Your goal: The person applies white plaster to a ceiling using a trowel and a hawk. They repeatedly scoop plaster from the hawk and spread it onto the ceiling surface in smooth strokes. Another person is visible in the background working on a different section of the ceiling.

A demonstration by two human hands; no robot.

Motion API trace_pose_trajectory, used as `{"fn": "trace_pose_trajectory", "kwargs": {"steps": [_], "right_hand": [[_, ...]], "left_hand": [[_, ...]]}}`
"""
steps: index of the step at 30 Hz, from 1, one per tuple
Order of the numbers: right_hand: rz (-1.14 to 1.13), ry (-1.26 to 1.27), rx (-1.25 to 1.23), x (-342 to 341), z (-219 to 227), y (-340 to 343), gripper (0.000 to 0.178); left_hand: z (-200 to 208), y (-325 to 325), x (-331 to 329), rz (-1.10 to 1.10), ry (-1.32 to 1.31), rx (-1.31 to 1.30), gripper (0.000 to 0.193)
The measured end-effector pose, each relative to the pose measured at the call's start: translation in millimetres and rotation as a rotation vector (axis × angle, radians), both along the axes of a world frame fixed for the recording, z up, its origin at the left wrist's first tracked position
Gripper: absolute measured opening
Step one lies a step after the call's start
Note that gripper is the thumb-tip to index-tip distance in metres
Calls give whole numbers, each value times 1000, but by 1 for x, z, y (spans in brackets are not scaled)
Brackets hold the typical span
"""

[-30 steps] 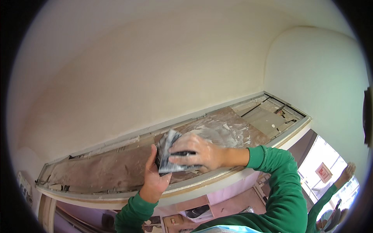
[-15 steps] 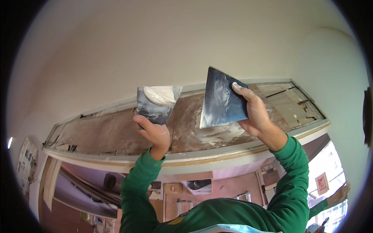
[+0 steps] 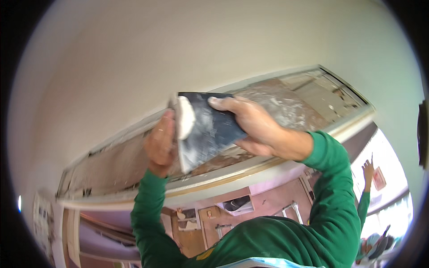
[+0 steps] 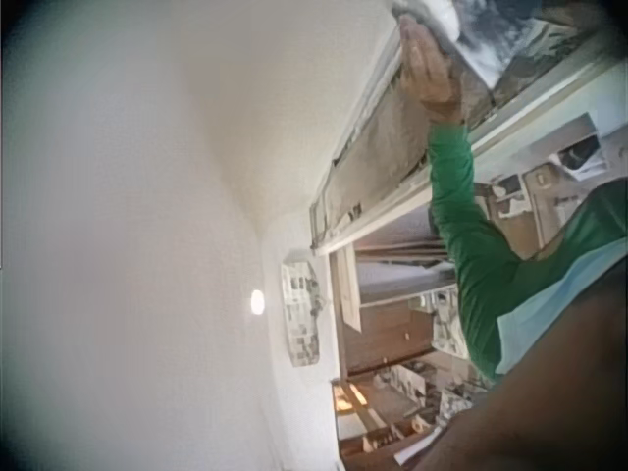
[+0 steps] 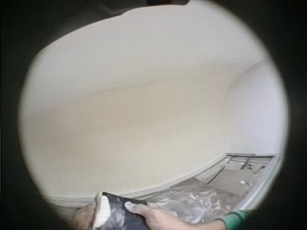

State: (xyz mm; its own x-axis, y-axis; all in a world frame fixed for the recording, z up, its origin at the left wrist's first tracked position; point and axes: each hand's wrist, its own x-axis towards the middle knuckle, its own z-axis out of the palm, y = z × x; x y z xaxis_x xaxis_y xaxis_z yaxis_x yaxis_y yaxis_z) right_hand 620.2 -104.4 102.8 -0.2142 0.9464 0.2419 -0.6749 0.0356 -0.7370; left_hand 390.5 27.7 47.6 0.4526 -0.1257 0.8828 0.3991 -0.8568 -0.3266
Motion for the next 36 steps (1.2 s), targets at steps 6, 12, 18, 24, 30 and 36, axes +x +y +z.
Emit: {"fn": "trace_pose_trajectory", "kwargs": {"steps": [6,12,18,24,30,36], "right_hand": [[-88,266,217,19,22,84,24],[-878,261,246,70,73,89,42],[-1066,385,447,109,77,95,58],[-981,433,296,100,79,128,56],[-923,587,212,98,96,176,46],[-803,773,214,79,87,197,14]], "left_hand": [[-20,66,-37,-159,-862,-935,54],[-67,215,-102,-214,-722,-1488,44],[-66,160,-46,-655,-1253,-1875,41],[-63,139,-57,-726,-1259,-1852,41],[-69,155,-60,-810,-1284,-1846,39],[-90,173,-88,-830,-1216,-1858,34]]}}
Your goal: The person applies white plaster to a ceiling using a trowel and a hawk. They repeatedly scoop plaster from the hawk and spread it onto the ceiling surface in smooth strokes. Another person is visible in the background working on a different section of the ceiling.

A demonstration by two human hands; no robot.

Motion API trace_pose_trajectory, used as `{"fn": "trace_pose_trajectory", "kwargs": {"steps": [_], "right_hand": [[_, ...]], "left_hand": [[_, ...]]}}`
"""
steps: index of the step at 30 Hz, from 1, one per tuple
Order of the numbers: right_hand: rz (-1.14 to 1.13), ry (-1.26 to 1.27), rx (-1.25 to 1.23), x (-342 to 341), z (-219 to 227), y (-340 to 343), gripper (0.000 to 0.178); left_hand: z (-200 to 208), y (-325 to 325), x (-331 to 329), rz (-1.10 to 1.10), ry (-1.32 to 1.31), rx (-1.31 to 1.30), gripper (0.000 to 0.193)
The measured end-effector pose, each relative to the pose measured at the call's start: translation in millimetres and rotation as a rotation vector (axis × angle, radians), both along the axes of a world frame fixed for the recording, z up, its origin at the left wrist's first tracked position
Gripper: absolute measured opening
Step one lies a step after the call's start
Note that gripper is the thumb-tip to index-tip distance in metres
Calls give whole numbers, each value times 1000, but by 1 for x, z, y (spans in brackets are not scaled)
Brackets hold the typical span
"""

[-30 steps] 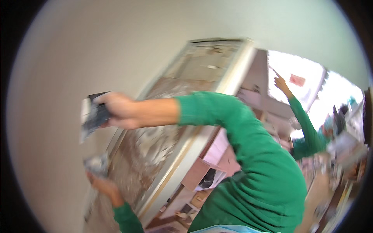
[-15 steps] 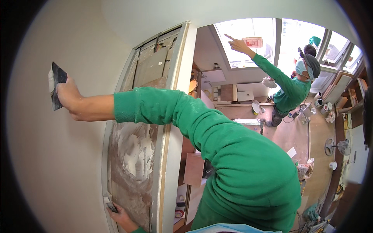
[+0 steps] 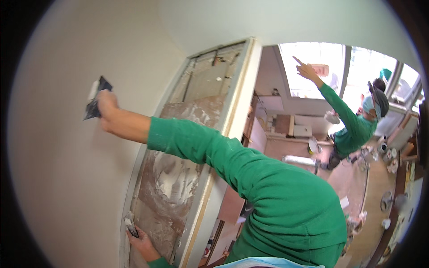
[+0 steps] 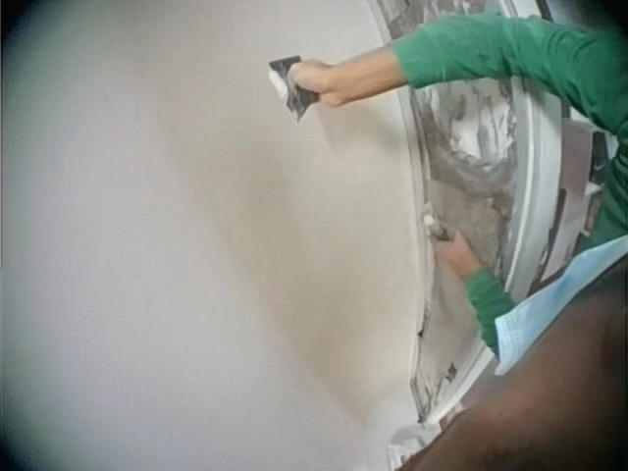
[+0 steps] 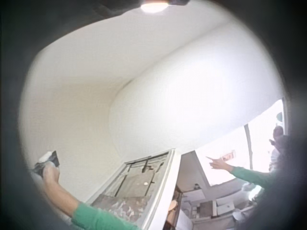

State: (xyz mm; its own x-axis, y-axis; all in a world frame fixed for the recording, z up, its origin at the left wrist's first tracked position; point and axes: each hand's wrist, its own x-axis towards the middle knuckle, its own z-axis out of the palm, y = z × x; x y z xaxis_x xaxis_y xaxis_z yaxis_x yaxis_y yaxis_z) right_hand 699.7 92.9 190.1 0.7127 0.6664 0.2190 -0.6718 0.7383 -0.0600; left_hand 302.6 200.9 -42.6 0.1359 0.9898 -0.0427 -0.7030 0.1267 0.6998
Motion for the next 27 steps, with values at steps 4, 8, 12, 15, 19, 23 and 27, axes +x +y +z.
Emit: {"fn": "trace_pose_trajectory", "kwargs": {"steps": [4,8,12,15,19,23,27], "right_hand": [[-252,5,-23,31,-1,14,7],[-1046,-352,-5,22,16,-51,44],[-2115,-505,-61,69,43,-66,52],[-2396,-492,6,83,68,-85,57],[-2541,-420,-78,124,93,-86,56],[-2588,-426,-98,139,107,-79,56],[-2600,-382,-22,143,120,-74,57]], "left_hand": [[4,-3,1,49,41,44,34],[-8,-10,10,30,-102,17,33],[-10,-5,10,2,-108,39,32],[-3,-8,8,-12,-117,65,31],[-5,-4,7,21,-56,84,30],[-7,1,-5,-10,-63,125,30],[0,-3,-1,17,-112,58,30]]}}
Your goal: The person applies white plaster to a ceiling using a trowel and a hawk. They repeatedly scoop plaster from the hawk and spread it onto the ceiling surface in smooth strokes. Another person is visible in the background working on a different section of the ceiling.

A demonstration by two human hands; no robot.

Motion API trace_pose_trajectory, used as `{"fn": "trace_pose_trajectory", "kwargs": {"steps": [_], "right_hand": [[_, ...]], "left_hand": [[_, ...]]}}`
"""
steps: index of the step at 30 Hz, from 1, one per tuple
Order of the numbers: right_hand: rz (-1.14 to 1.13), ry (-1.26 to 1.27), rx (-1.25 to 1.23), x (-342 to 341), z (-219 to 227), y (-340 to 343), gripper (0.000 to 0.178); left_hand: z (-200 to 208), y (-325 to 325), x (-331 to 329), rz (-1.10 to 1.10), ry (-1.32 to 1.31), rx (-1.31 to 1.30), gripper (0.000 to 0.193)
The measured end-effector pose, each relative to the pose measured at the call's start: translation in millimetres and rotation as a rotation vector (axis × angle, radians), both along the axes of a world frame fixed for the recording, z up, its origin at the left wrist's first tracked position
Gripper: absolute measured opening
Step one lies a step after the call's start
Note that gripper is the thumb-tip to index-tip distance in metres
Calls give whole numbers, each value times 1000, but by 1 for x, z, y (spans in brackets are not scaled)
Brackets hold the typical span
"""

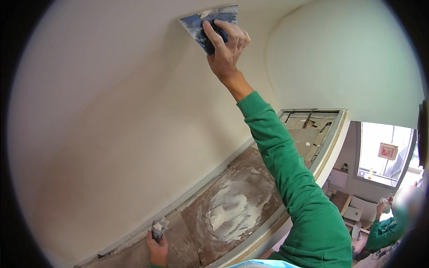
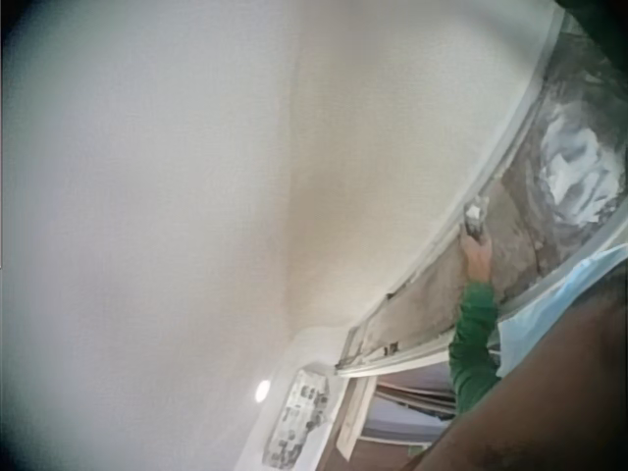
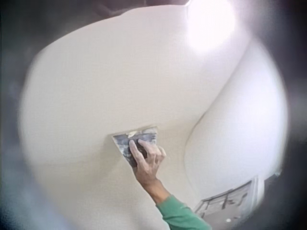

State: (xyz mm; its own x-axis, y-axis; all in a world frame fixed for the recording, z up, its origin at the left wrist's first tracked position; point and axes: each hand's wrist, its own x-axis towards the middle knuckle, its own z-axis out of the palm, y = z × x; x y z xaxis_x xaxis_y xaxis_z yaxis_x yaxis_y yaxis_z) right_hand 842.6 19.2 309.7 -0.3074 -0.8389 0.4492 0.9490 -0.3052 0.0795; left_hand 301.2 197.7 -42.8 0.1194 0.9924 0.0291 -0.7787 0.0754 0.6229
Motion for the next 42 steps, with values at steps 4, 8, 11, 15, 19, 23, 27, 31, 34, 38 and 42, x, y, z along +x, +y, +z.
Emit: {"fn": "trace_pose_trajectory", "kwargs": {"steps": [4,8,11,15,19,23,27,31,34,38,42], "right_hand": [[18,1,39,3,13,4,61],[32,-48,98,7,30,17,67],[38,-48,28,15,32,38,68],[17,-28,-45,22,13,49,62],[40,-92,121,5,9,16,59],[59,-128,138,0,31,10,71],[44,-53,51,14,32,43,76],[73,-15,-60,18,19,89,75],[93,4,-128,19,13,113,77],[106,32,-207,21,0,141,77],[85,43,-376,27,-29,135,77]], "left_hand": [[3,-6,6,61,-25,-7,30],[-2,-4,-1,53,72,67,27],[2,-9,3,61,97,61,26],[14,-20,16,178,329,139,31],[28,-50,6,374,1449,700,47],[13,-31,-10,371,1645,749,54],[-12,11,-8,36,56,41,25],[3,-8,4,63,77,-4,24],[-1,-5,-4,58,115,110,30],[-36,19,-30,30,197,309,49],[-38,16,-16,81,276,326,47]]}}
